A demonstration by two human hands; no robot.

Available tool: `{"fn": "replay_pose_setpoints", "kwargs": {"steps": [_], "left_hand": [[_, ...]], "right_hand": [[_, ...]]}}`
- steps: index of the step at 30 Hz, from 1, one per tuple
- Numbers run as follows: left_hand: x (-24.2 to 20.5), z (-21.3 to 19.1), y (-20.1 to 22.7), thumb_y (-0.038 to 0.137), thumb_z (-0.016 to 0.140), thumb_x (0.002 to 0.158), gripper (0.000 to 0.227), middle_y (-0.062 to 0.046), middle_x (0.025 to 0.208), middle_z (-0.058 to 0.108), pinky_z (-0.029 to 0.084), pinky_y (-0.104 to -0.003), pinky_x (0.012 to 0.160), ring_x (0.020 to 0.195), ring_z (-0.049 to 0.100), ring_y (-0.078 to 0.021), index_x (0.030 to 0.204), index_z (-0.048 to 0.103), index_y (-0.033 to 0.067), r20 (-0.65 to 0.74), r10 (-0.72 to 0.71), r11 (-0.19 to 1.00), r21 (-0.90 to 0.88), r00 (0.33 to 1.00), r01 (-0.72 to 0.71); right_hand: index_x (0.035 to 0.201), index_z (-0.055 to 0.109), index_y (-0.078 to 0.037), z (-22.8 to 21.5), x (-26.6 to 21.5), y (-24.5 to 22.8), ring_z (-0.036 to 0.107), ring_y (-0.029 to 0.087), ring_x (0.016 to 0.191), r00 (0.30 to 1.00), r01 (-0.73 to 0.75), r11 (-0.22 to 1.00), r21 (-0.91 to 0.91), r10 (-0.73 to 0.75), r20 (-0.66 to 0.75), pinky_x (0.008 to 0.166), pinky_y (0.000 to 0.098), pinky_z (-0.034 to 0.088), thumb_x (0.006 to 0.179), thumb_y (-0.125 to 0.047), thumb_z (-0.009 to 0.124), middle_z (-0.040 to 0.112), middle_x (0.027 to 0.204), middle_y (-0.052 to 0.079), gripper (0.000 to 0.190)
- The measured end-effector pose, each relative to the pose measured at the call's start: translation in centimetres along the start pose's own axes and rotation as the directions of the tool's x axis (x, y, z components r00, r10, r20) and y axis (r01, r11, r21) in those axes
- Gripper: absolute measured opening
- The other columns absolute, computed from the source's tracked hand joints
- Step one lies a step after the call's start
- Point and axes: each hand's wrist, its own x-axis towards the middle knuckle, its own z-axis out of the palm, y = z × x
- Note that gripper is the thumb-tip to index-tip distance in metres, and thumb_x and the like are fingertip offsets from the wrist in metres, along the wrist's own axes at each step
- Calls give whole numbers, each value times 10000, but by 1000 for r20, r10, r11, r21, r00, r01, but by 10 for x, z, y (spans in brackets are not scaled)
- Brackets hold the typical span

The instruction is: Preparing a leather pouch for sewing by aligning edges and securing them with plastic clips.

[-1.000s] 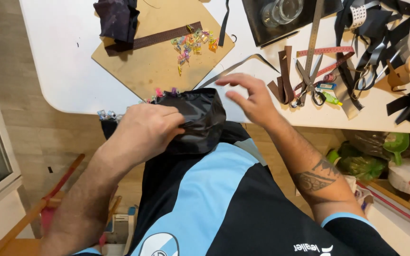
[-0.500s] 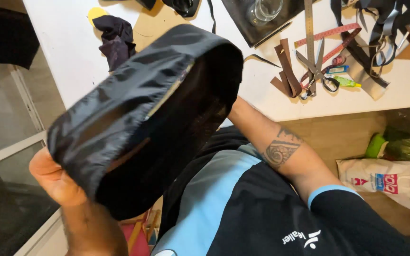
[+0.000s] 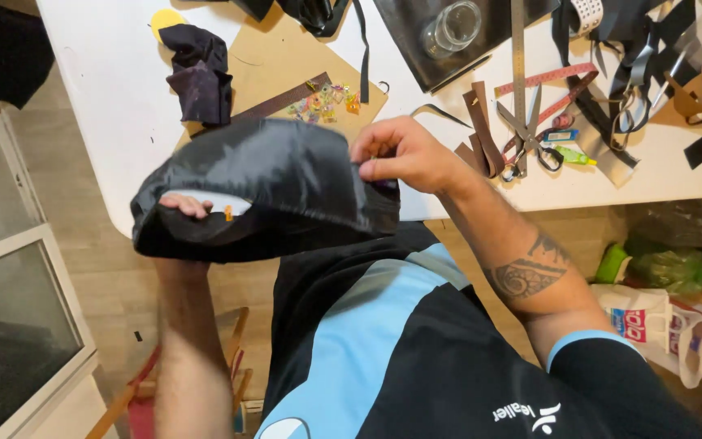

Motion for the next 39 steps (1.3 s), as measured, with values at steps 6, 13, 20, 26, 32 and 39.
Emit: {"fn": "replay_pose_setpoints", "kwargs": {"steps": [6,13,20,26,32,39], "left_hand": [[-18,-2,-60,-66,654,833,508,-192,1266,694,538,-389,1073,1224,663,-280,1337,631,-3,-21,-159,986,-56,987,157],[-17,-14,-74,-102,524,918,528,-67,1407,626,436,-294,1103,1365,536,-193,1416,599,57,-97,-77,982,165,992,92],[-12,108,28,277,849,796,512,-148,1065,731,537,-463,961,1076,692,-359,1227,686,54,641,-64,695,579,765,-427],[-14,127,-9,298,694,877,282,-8,908,559,524,-345,777,897,612,-234,1075,600,120,690,99,183,696,717,-694],[-12,132,-3,272,692,914,209,-27,933,478,500,-342,729,865,552,-241,988,593,103,663,297,143,681,687,-719],[-10,129,4,124,738,936,79,-19,874,558,532,-327,764,838,623,-232,927,675,77,586,278,421,638,761,-645]], "right_hand": [[925,753,-56,44,-13,-65,708,250,720,961,186,829,-528,-41,273,735,362,572,865,-182,841,716,754,75,165],[953,727,-23,50,-21,-46,730,366,772,930,199,673,-712,99,354,751,455,591,856,-141,821,730,784,130,179],[946,686,-58,46,-36,-37,736,350,817,954,171,479,-861,138,267,769,449,596,879,-172,793,726,802,102,170],[986,663,-136,44,-58,-26,730,305,851,991,52,338,-940,101,91,766,429,600,897,-293,769,713,822,51,209],[947,664,-170,50,-66,-8,711,251,842,998,5,231,-973,61,20,695,388,580,968,-397,671,669,819,8,228],[868,643,-174,47,-69,-2,688,223,829,1000,11,158,-987,10,13,695,369,564,859,-330,787,610,785,-11,212]]}}
